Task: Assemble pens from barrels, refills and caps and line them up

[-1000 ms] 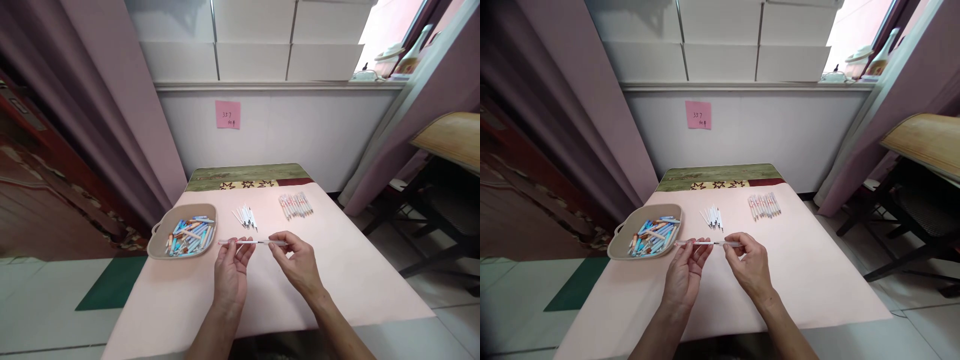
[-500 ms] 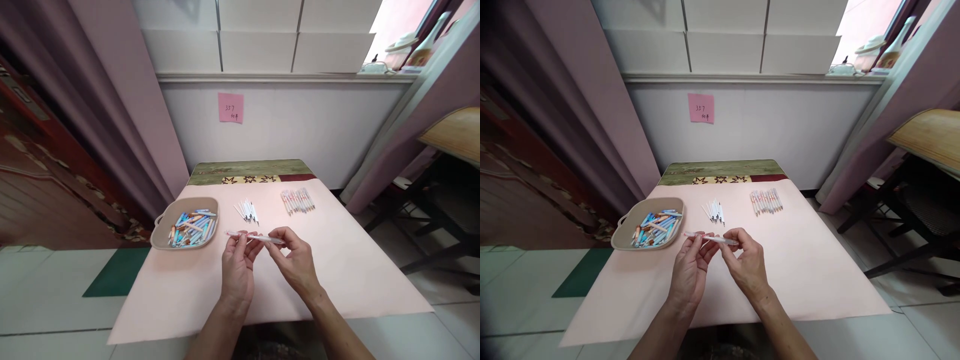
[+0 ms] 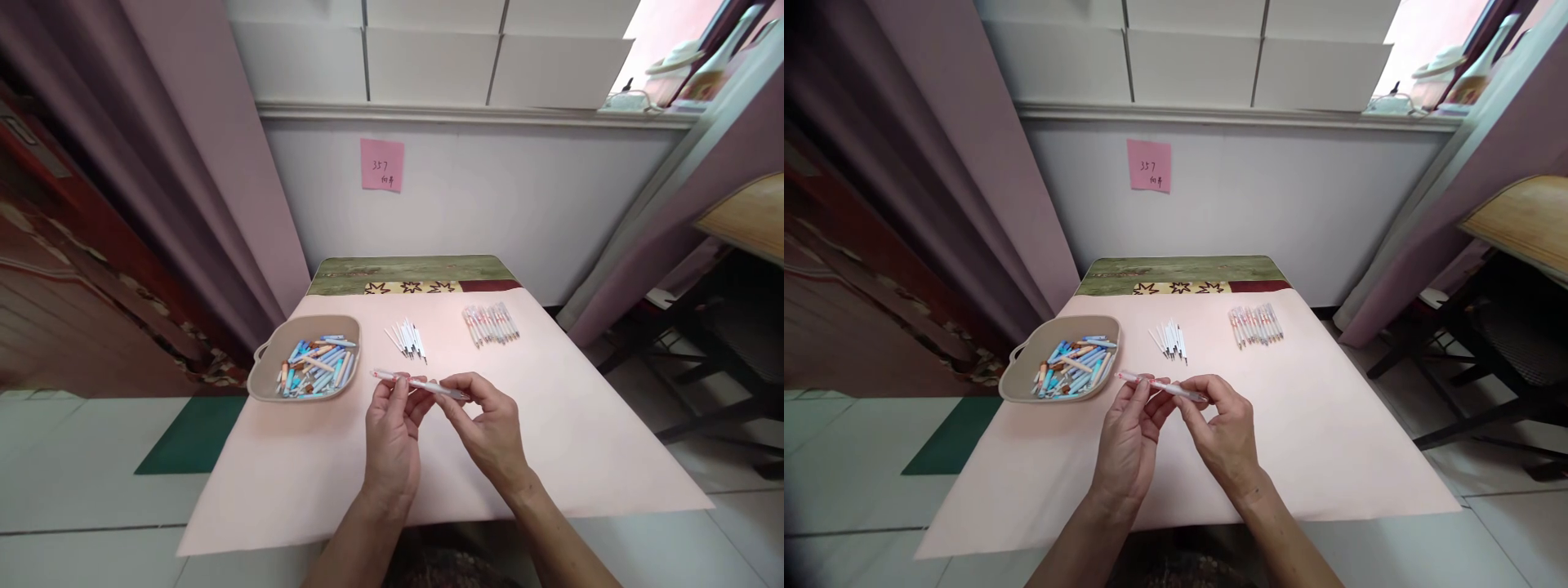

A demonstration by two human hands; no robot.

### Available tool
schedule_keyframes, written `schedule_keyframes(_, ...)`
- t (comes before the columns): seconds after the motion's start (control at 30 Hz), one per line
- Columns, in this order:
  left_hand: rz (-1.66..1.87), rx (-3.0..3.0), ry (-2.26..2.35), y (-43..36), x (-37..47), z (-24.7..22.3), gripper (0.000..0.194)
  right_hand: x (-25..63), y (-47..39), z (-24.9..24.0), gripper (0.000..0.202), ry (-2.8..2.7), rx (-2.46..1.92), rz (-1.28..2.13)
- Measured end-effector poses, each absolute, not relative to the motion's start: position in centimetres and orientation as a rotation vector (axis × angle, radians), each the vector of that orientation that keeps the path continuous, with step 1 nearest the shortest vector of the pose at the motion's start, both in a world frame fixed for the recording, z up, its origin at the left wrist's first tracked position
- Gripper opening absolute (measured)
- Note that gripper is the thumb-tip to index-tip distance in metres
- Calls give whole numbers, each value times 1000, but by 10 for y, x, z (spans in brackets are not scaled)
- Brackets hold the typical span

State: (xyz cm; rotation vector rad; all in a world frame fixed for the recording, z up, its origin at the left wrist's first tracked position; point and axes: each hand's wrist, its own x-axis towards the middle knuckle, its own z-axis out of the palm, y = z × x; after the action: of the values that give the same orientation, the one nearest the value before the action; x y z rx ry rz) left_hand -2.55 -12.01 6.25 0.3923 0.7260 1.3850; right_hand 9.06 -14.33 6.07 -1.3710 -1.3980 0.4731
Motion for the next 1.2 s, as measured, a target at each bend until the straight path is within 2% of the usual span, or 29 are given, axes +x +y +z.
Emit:
schedule_keyframes(0.13, 1362, 427, 731, -120, -28, 60, 18, 91, -143, 58, 34, -1440, -1510, 483)
schedule_keyframes(0.23, 1376, 392, 745, -119, -31, 57, 19, 92, -142, 56, 25, -1455, -1501, 474)
schedule_keyframes(0.3, 1396, 377, 748, -118, -33, 55, 19, 91, -142, 56, 31, -1466, -1469, 462)
schedule_keyframes(0.4, 1405, 390, 751, -116, -36, 53, 18, 90, -142, 56, 19, -1504, -1498, 474)
schedule_keyframes(0.57, 1405, 395, 757, -116, -38, 53, 19, 89, -143, 56, 25, -1507, -1492, 460)
schedule_keyframes(0.63, 1403, 403, 753, -116, -38, 53, 19, 88, -143, 56, 21, -1519, -1483, 436)
schedule_keyframes(1.2, 1401, 467, 780, -117, -36, 54, 18, 88, -142, 55, 25, -1564, -1504, 446)
